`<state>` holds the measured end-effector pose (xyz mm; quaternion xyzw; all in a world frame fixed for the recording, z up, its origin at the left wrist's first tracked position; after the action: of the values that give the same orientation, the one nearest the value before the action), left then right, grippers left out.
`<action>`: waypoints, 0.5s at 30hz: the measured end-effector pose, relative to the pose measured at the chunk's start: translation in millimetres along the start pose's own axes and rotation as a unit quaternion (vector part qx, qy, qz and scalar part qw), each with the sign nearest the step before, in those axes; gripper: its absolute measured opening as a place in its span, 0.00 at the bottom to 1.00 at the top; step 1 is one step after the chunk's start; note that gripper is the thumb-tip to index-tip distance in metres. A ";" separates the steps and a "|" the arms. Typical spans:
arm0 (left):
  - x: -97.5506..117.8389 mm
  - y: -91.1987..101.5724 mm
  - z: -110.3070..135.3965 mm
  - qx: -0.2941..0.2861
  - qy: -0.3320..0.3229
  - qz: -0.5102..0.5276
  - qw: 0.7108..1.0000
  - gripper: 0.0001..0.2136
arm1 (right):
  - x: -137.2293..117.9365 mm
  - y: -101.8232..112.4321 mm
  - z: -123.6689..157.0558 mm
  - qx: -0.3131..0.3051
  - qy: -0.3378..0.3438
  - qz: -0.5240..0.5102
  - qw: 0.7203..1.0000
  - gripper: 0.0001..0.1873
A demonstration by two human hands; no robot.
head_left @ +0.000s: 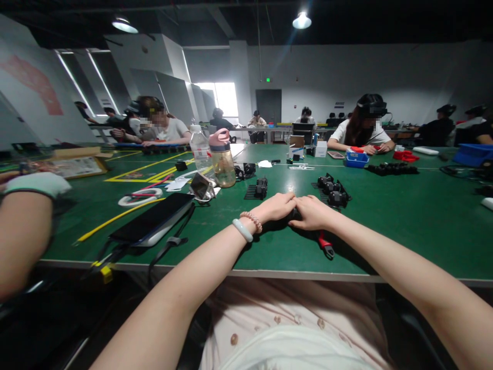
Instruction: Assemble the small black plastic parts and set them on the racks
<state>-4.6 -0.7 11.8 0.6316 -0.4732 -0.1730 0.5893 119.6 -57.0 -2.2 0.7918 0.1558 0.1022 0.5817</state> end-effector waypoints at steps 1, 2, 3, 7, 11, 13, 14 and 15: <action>-0.1 0.1 -0.1 -0.001 0.000 0.000 1.000 0.14 | 0.3 -0.1 -0.3 -0.001 0.002 -0.001 1.000 0.24; -0.3 0.2 -0.2 -0.001 0.001 0.000 1.000 0.14 | 0.5 -0.3 -0.6 -0.004 0.004 -0.001 1.000 0.24; -0.5 0.2 -0.4 -0.001 0.003 -0.001 1.000 0.14 | 0.8 -0.5 -1.1 -0.008 0.004 -0.003 1.000 0.23; -2.2 -0.4 -1.8 -0.011 -0.008 -0.005 1.000 0.14 | 1.1 -0.7 -2.2 -0.018 0.000 -0.011 1.000 0.22; -5.3 -1.8 -3.0 -0.012 -0.030 -0.007 0.999 0.15 | 1.2 0.1 -2.4 -0.018 -0.002 -0.019 1.000 0.22; -6.9 -2.5 -3.2 -0.008 -0.026 -0.007 1.000 0.15 | 1.7 -0.2 -2.9 -0.020 0.000 -0.022 1.000 0.22; -7.6 -2.8 -3.1 -0.006 -0.024 -0.008 1.000 0.15 | 2.0 -0.6 -3.2 -0.021 0.002 -0.023 1.000 0.22; -8.4 -3.1 -3.1 -0.004 -0.023 -0.009 1.000 0.15 | 2.4 -1.2 -3.6 -0.020 0.005 -0.025 0.999 0.22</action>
<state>-5.1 7.3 6.9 0.6293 -0.4805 -0.1949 0.5789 120.4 -52.6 -2.3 0.7755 0.1760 0.0946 0.5988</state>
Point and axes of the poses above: each hand's wrist, its own z-axis away from the middle knuckle, its own y-axis out of the back of the hand, x = y × z, the point moved 1 cm from there along -z, towards the middle knuckle, and after that the axes turned 5 degrees about -y, right-handed, at the moved point
